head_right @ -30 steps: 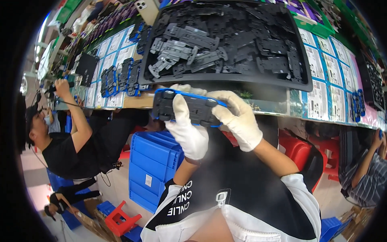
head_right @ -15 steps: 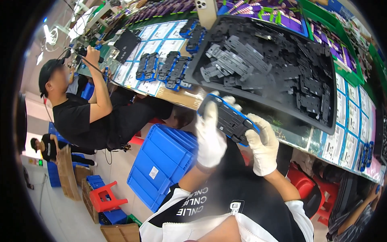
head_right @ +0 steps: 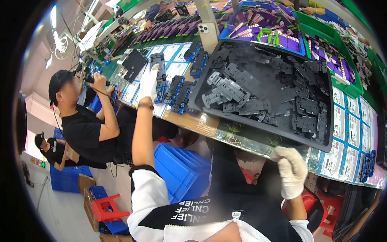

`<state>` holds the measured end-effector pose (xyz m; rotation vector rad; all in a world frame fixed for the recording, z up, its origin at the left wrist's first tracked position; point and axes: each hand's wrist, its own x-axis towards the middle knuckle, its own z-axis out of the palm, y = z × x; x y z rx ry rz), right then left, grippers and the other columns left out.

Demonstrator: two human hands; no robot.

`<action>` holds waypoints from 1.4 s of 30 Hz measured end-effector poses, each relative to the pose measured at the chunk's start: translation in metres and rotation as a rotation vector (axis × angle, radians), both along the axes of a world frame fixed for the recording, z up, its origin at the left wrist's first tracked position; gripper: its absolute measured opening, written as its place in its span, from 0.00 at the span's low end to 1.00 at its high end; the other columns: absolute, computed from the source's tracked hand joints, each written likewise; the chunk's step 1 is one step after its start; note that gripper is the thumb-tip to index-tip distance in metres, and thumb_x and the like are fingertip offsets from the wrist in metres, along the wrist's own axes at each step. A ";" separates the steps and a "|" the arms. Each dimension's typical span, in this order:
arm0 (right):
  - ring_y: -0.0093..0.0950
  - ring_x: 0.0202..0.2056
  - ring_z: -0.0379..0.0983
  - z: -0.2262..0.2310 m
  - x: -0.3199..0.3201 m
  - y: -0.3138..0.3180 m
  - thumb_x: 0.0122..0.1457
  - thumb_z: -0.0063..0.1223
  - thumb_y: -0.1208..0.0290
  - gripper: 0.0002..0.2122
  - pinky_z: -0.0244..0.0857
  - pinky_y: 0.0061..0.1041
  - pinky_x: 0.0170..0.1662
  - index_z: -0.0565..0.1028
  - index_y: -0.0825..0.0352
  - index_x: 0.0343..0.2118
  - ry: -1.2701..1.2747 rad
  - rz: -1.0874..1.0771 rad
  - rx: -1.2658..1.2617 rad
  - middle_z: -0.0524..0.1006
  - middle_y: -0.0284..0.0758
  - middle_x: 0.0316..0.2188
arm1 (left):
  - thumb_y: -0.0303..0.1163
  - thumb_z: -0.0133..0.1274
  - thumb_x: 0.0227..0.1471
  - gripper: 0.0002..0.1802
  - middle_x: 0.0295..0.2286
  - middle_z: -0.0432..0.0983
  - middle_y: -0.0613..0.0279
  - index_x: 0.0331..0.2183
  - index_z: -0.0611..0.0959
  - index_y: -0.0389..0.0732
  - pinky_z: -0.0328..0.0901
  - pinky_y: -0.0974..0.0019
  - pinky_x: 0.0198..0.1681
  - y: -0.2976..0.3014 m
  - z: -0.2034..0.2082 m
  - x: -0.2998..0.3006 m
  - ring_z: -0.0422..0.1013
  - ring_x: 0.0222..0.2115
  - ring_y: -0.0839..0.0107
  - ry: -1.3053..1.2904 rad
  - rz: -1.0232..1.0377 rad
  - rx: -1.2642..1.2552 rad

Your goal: The person assembles toy cars by fitting chassis pieces from a tray onto toy car bodies by hand and placing the assembled cars onto the workbench.

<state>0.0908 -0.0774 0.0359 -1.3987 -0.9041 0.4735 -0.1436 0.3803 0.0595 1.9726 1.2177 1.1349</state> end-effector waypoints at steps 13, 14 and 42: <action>0.22 0.32 0.73 -0.027 0.074 -0.078 0.67 0.49 0.67 0.12 0.69 0.22 0.40 0.78 0.72 0.44 -0.018 -0.534 -0.011 0.78 0.32 0.31 | 0.55 0.55 0.56 0.33 0.46 0.79 0.57 0.48 0.81 0.34 0.64 0.66 0.49 0.094 0.004 0.068 0.73 0.42 0.68 0.660 -0.014 -0.613; 0.22 0.32 0.73 -0.027 0.077 -0.081 0.67 0.49 0.67 0.12 0.69 0.22 0.40 0.78 0.72 0.44 -0.018 -0.533 -0.010 0.78 0.32 0.31 | 0.51 0.50 0.60 0.31 0.54 0.73 0.58 0.55 0.77 0.38 0.59 0.70 0.57 0.159 -0.054 0.039 0.69 0.51 0.68 0.445 -0.216 -0.538; 0.43 0.39 0.76 -0.087 0.273 -0.326 0.55 0.59 0.60 0.13 0.68 0.37 0.45 0.79 0.65 0.36 -0.472 -1.363 -0.885 0.79 0.43 0.35 | 0.38 0.44 0.64 0.23 0.54 0.70 0.44 0.52 0.75 0.30 0.60 0.59 0.59 -0.029 0.017 0.091 0.69 0.53 0.52 0.003 0.078 0.251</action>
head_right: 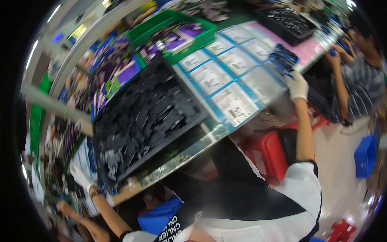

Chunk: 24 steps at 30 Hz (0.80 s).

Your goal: The person assembles toy cars by fitting chassis pieces from a tray onto toy car bodies by hand and placing the assembled cars onto the workbench.

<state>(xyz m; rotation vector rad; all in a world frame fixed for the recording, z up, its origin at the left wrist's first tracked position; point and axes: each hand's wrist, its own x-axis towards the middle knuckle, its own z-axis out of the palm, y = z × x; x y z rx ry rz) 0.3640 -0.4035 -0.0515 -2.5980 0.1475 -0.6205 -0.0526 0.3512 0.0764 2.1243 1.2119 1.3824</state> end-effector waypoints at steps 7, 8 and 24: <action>0.12 0.27 0.62 0.101 -0.132 0.134 0.54 0.62 0.81 0.05 0.59 0.15 0.30 0.78 0.69 0.32 -0.037 0.444 0.579 0.69 0.22 0.24 | 0.43 0.40 0.66 0.24 0.44 0.73 0.54 0.54 0.71 0.35 0.68 0.61 0.47 -0.272 0.000 0.033 0.70 0.46 0.61 -0.605 -0.893 -0.789; 0.15 0.27 0.65 0.114 -0.152 0.159 0.52 0.62 0.82 0.06 0.61 0.18 0.31 0.77 0.69 0.32 -0.014 0.622 0.560 0.72 0.25 0.24 | 0.47 0.45 0.64 0.30 0.47 0.72 0.53 0.57 0.68 0.36 0.67 0.58 0.51 -0.296 -0.005 0.036 0.69 0.48 0.59 -0.690 -1.007 -0.991; 0.37 0.56 0.67 0.143 -0.132 0.407 0.46 0.68 0.67 0.25 0.65 0.35 0.57 0.74 0.61 0.50 -0.167 1.618 -0.316 0.74 0.35 0.52 | 0.68 0.34 0.60 0.42 0.46 0.70 0.56 0.58 0.67 0.41 0.62 0.51 0.58 -0.301 -0.047 0.010 0.67 0.47 0.59 -1.286 -0.696 -1.326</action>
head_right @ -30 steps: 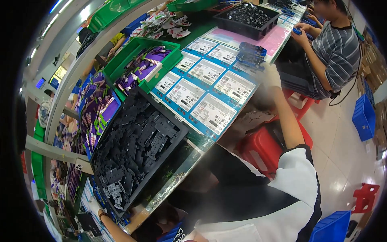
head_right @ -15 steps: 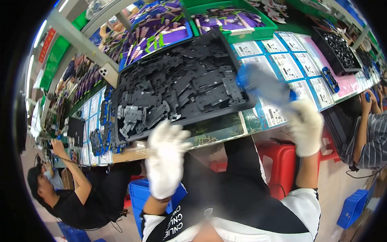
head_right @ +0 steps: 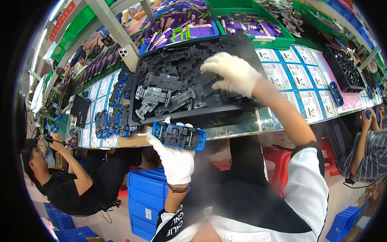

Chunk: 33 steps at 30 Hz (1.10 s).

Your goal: The person assembles toy cars by fitting chassis pieces from a tray onto toy car bodies by hand and placing the assembled cars onto the workbench.

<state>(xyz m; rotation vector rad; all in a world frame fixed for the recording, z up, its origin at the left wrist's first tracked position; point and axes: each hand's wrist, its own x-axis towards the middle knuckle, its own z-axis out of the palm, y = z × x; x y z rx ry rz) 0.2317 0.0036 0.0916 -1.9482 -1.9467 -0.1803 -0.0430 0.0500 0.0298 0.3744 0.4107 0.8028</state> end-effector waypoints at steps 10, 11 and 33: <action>0.41 0.51 0.70 -0.004 0.014 0.039 0.44 0.69 0.60 0.28 0.66 0.36 0.55 0.76 0.58 0.51 0.005 -0.198 -0.429 0.72 0.39 0.50 | 0.71 0.34 0.58 0.44 0.44 0.71 0.54 0.56 0.68 0.41 0.59 0.45 0.58 0.003 0.004 -0.004 0.65 0.48 0.55 -0.106 -0.160 -0.168; 0.41 0.49 0.71 -0.005 0.018 0.037 0.43 0.69 0.57 0.27 0.67 0.36 0.52 0.78 0.59 0.48 0.005 -0.171 -0.399 0.72 0.39 0.47 | 0.71 0.34 0.58 0.44 0.43 0.71 0.54 0.55 0.69 0.41 0.60 0.45 0.56 0.002 0.005 -0.001 0.67 0.46 0.55 -0.094 -0.150 -0.214; 0.40 0.47 0.70 0.024 0.022 -0.040 0.40 0.71 0.71 0.27 0.69 0.35 0.48 0.75 0.60 0.47 -0.154 -0.189 -0.036 0.72 0.37 0.46 | 0.69 0.42 0.57 0.44 0.41 0.71 0.52 0.52 0.71 0.35 0.62 0.53 0.58 -0.004 0.007 0.005 0.67 0.46 0.56 -0.104 -0.226 -0.291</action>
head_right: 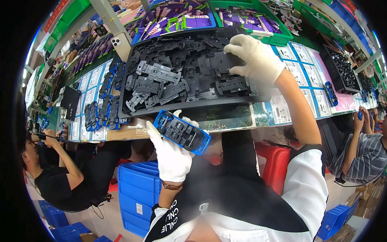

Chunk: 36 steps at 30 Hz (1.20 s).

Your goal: The person assembles toy cars by fitting chassis pieces from a tray onto toy car bodies by hand and placing the assembled cars onto the workbench.

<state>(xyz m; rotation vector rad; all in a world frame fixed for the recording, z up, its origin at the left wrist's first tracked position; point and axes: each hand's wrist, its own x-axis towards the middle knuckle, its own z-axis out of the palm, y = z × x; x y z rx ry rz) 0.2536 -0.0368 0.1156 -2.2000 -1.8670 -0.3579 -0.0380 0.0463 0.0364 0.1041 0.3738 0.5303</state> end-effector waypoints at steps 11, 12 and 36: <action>0.42 0.52 0.68 -0.023 0.015 0.024 0.47 0.57 0.87 0.27 0.66 0.34 0.54 0.73 0.58 0.52 -0.251 0.306 0.023 0.70 0.40 0.51 | 0.70 0.39 0.57 0.45 0.40 0.72 0.52 0.54 0.67 0.36 0.64 0.54 0.53 -0.003 0.002 -0.006 0.70 0.43 0.56 0.058 0.024 0.092; 0.43 0.50 0.70 -0.028 0.011 0.023 0.50 0.56 0.83 0.23 0.67 0.35 0.52 0.73 0.59 0.51 -0.049 0.132 0.053 0.72 0.41 0.49 | 0.70 0.39 0.57 0.45 0.39 0.72 0.52 0.54 0.67 0.36 0.64 0.54 0.53 -0.002 0.002 -0.006 0.70 0.43 0.56 0.062 0.028 0.099; 0.42 0.42 0.71 -0.032 -0.187 -0.018 0.46 0.67 0.68 0.26 0.69 0.36 0.45 0.76 0.58 0.52 0.527 0.045 0.255 0.72 0.44 0.41 | 0.70 0.32 0.59 0.46 0.48 0.70 0.51 0.59 0.66 0.38 0.60 0.54 0.58 -0.005 -0.011 -0.002 0.68 0.49 0.57 0.110 0.167 0.199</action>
